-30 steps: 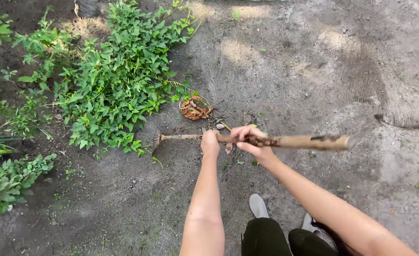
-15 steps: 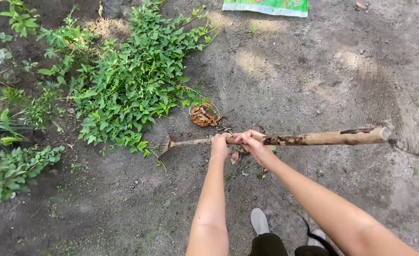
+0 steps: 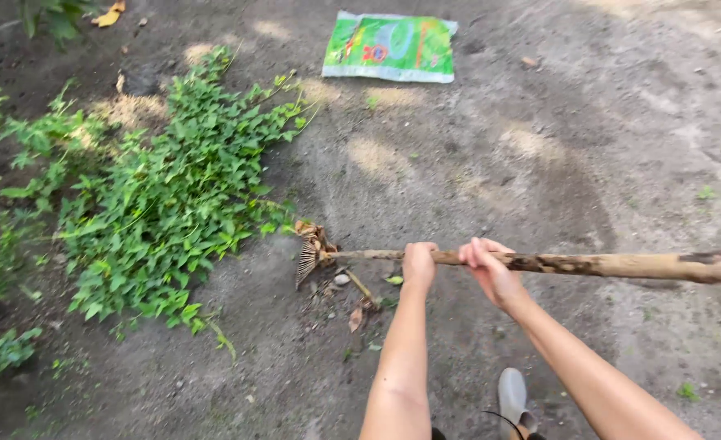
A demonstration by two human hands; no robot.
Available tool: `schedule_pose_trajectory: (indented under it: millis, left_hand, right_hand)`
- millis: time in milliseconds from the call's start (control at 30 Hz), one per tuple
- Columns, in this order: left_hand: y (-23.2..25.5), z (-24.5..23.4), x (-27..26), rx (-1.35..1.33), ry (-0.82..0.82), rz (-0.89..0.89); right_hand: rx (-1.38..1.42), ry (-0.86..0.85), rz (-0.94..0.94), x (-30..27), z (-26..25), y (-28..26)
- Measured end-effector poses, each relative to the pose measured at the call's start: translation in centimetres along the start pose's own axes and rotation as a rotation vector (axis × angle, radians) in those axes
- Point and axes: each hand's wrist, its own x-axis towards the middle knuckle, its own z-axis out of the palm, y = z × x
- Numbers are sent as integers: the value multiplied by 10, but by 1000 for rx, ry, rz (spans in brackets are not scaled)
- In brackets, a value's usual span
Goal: Use a rake to clear leaves and debris from the ground in a garden area.
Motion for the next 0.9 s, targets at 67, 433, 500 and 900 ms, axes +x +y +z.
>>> schedule_pose_trajectory:
  millis: [67, 433, 500, 900]
  left_hand:
    - [45, 51, 5, 79, 50, 166]
    - [201, 133, -14, 309, 175, 325]
    - [188, 120, -37, 343, 222, 262]
    - [26, 97, -154, 300, 409, -255]
  right_hand:
    - [-49, 40, -62, -6, -45, -47]
    - [47, -195, -117, 25, -144, -225]
    - [110, -227, -49, 26, -137, -213]
    - [173, -329, 278, -32, -56, -75]
